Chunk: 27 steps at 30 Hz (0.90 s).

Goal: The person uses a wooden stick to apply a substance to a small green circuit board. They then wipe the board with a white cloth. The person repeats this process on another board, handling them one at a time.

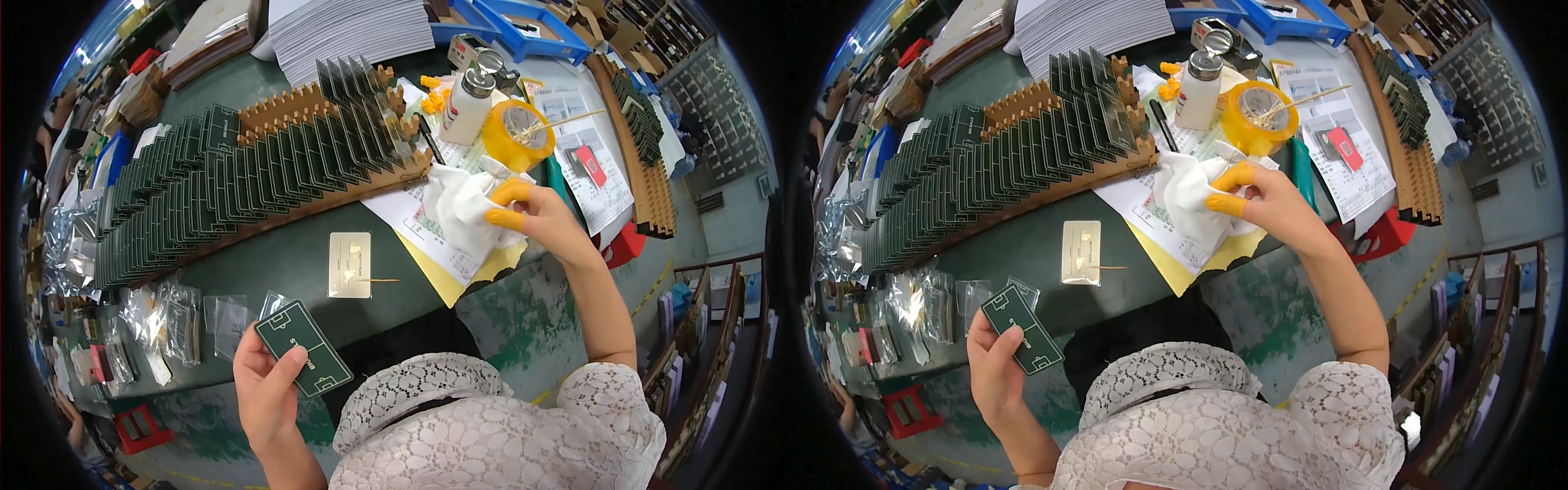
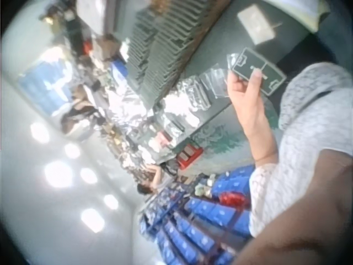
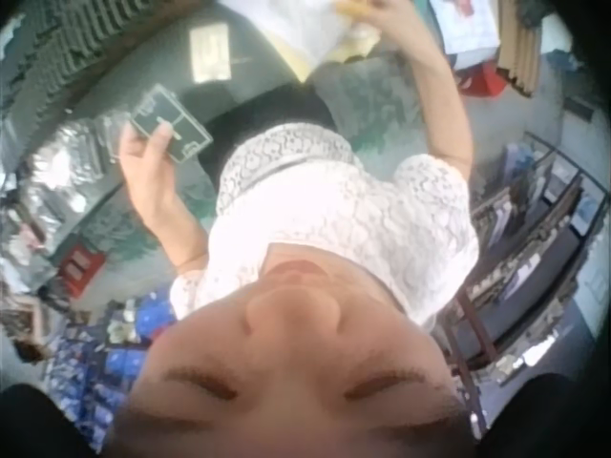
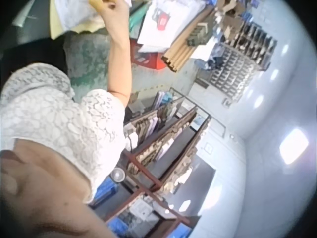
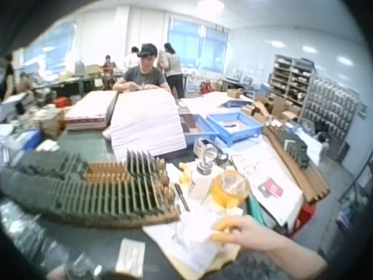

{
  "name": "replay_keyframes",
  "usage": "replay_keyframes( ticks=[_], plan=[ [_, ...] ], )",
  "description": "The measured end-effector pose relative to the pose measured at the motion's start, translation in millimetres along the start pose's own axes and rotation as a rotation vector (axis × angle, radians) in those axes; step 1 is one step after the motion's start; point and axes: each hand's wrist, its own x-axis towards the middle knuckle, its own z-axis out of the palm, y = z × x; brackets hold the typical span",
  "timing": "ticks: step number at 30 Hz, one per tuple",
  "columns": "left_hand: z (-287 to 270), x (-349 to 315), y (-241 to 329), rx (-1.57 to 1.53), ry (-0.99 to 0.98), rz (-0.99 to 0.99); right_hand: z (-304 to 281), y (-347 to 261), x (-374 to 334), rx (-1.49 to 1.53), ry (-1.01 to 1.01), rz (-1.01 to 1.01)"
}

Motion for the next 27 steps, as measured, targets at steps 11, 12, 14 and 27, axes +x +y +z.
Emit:
replay_keyframes(
  ticks=[11,12,14,27],
  plan=[
    [-4.3,0.3,1.2,0.000,0.003,0.019,7.6,-52.9,10.7,0.514,-0.065,-0.334],
    [-5.4,-0.6,0.2,-0.003,0.009,0.017,7.3,-58.4,11.3,0.382,0.027,-0.349],
    [-5.5,0.5,0.0,0.002,0.023,0.021,3.3,-67.6,21.4,-0.204,0.352,-0.567],
    [16.4,-9.9,11.6,0.027,0.008,-0.018,-14.8,-65.9,93.7,-1.602,0.638,-0.924]
  ],
)
